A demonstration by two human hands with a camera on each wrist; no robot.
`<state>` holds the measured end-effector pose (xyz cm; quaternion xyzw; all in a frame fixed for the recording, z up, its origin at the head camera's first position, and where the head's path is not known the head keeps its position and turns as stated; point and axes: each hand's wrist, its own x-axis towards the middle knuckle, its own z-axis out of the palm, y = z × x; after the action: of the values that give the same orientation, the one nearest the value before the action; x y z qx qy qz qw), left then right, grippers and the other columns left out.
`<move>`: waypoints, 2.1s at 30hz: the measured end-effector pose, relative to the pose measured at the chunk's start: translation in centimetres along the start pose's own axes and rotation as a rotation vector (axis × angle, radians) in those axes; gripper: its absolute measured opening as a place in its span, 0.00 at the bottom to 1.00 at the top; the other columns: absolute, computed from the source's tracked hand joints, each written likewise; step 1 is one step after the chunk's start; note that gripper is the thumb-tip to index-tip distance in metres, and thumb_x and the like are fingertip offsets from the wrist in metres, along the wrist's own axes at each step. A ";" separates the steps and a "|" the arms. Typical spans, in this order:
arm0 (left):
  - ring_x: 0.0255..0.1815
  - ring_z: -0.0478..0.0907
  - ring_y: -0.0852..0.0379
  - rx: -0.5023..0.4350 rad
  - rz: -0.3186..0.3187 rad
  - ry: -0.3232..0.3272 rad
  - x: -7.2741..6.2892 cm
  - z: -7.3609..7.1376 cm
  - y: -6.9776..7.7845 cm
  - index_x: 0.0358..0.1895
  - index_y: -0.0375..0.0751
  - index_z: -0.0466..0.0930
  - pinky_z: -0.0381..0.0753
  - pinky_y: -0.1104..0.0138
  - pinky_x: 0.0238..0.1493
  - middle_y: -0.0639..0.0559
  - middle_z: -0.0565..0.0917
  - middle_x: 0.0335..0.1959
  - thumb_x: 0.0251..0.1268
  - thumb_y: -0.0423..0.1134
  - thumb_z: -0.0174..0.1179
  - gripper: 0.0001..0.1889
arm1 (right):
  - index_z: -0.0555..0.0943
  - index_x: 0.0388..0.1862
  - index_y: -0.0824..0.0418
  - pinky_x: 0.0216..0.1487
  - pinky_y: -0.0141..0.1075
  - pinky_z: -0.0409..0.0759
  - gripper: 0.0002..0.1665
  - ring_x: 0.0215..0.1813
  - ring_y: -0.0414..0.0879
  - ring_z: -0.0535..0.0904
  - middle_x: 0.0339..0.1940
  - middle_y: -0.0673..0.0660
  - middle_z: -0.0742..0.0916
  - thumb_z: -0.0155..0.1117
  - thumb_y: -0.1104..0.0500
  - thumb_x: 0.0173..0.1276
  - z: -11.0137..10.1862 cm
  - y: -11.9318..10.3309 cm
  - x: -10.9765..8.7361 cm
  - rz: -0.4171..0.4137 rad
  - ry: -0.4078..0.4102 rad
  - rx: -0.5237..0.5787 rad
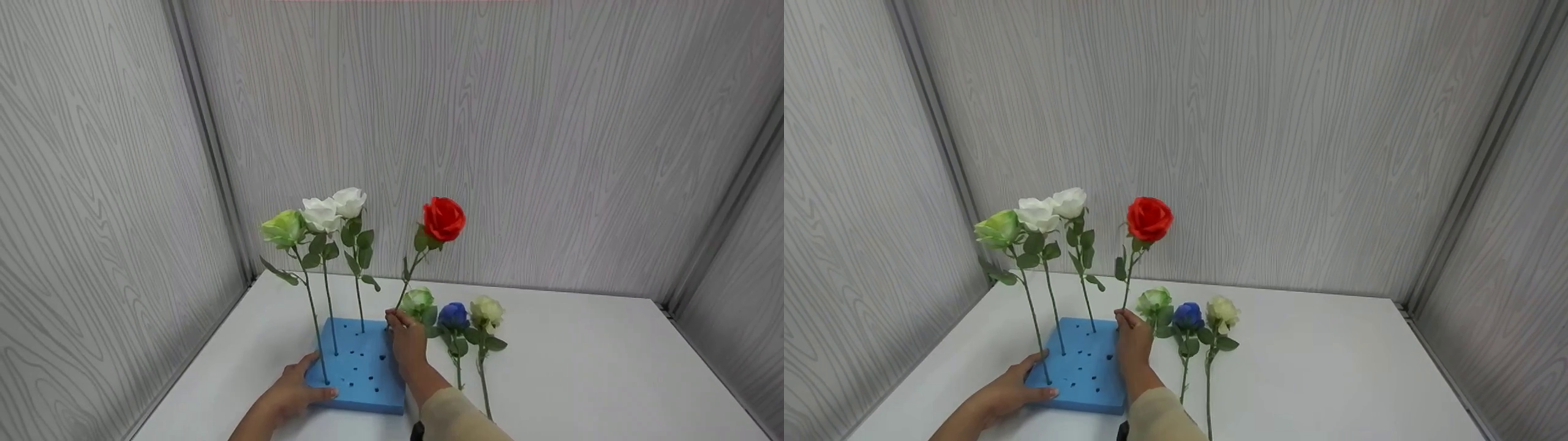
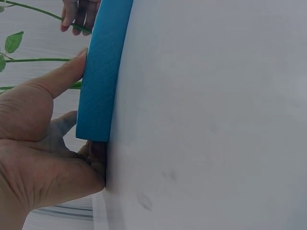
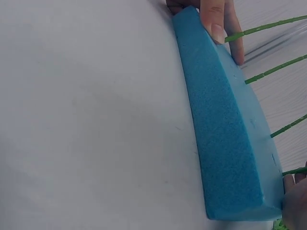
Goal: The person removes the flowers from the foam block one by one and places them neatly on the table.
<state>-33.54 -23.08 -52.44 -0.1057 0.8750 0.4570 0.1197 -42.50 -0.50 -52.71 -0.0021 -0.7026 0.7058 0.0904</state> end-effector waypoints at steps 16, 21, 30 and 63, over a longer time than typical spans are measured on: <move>0.84 0.52 0.15 0.018 0.017 -0.002 -0.1 -0.4 -0.2 0.87 0.44 0.57 0.58 0.27 0.82 0.20 0.57 0.82 0.52 0.52 0.85 0.61 | 0.90 0.58 0.66 0.72 0.55 0.84 0.15 0.65 0.56 0.89 0.59 0.65 0.92 0.61 0.61 0.85 0.4 0.4 -0.2 -0.105 0.061 0.124; 0.85 0.54 0.17 0.046 0.012 0.004 0.3 -0.3 -0.1 0.87 0.43 0.57 0.60 0.28 0.82 0.22 0.60 0.82 0.51 0.52 0.86 0.62 | 0.89 0.61 0.68 0.73 0.55 0.83 0.16 0.65 0.56 0.89 0.59 0.65 0.93 0.62 0.61 0.84 0.2 0.4 -0.4 -0.098 0.079 0.160; 0.84 0.55 0.17 0.031 -0.002 -0.019 0.1 0.1 0.3 0.86 0.43 0.59 0.62 0.28 0.81 0.22 0.60 0.81 0.52 0.49 0.86 0.59 | 0.86 0.66 0.67 0.72 0.57 0.84 0.19 0.68 0.59 0.86 0.58 0.61 0.92 0.59 0.58 0.87 -1.0 0.2 -0.9 -0.052 0.075 0.202; 0.84 0.52 0.15 0.061 0.024 -0.045 0.1 -0.7 0.0 0.87 0.41 0.55 0.57 0.26 0.82 0.18 0.57 0.81 0.54 0.54 0.85 0.62 | 0.83 0.71 0.62 0.49 0.44 0.94 0.23 0.51 0.48 0.89 0.50 0.63 0.91 0.61 0.53 0.86 -7.2 -2.2 -3.0 0.004 -0.054 0.112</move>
<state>-33.68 -23.66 -52.12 -0.0811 0.8868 0.4339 0.1369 -38.31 6.18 -51.04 0.0206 -0.6641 0.7441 0.0702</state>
